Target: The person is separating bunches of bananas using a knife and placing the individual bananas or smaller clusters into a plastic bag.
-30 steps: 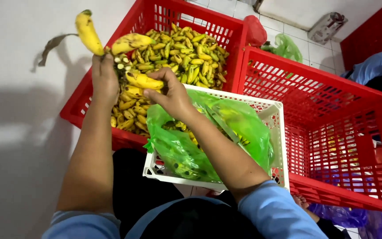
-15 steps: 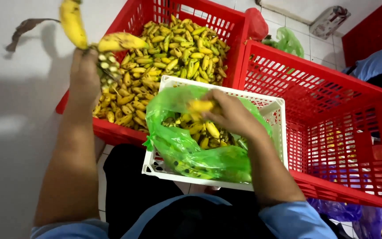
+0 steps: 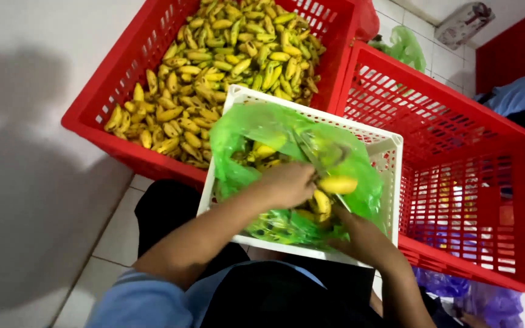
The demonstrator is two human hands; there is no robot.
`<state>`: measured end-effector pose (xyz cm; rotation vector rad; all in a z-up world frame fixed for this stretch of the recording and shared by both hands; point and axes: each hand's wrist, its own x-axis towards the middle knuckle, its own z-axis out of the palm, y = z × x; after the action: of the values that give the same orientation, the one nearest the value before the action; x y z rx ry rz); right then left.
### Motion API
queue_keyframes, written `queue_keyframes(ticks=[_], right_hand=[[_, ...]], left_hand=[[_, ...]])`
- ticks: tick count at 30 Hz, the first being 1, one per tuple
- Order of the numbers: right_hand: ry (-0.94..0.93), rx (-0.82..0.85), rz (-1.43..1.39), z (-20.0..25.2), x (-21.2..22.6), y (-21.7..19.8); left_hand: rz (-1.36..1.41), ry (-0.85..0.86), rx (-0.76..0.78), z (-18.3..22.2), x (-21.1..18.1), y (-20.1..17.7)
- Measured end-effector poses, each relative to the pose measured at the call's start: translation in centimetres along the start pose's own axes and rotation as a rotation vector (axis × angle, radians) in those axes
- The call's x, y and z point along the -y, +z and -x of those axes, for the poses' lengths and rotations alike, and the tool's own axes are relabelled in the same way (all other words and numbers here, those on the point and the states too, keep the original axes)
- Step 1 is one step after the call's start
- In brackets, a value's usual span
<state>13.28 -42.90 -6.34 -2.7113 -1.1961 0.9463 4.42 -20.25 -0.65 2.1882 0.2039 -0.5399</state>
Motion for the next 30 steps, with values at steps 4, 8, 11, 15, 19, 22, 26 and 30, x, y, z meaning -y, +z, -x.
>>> queue_keyframes(ticks=[4,8,11,15,19,22,26,30], right_hand=[[0.094,0.13,0.051,1.9,1.0,0.5],[0.004,0.01,-0.06,1.7,-0.7,2.6],[-0.234,-0.216,0.039,0.6,-2.3,3.4],[0.023,-0.015,-0.126,1.8,-1.3,0.6],[0.255,0.181,-0.853,4.7,1.7,-4.4],[0.291,-0.013,-0.418,2.5,-1.1,-2.0],[0.096,-0.449,0.196,0.1,-6.1,5.2],[-0.154,-0.865,0.206,0.2,-5.9,10.7]], left_hand=[[-0.235,-0.062,-0.078,-3.3,1.7,3.5],[-0.474,-0.059,-0.129,-2.9,2.5,4.6],[-0.547,0.008,-0.176,-1.2,3.4,5.0],[-0.438,0.266,-0.296,1.1,5.1,5.4],[-0.354,0.451,-0.401,1.4,7.0,6.1],[-0.274,0.62,-0.563,0.5,8.5,7.2],[-0.035,0.783,-0.555,0.4,9.0,6.9],[0.378,0.988,-0.547,3.0,9.9,2.9]])
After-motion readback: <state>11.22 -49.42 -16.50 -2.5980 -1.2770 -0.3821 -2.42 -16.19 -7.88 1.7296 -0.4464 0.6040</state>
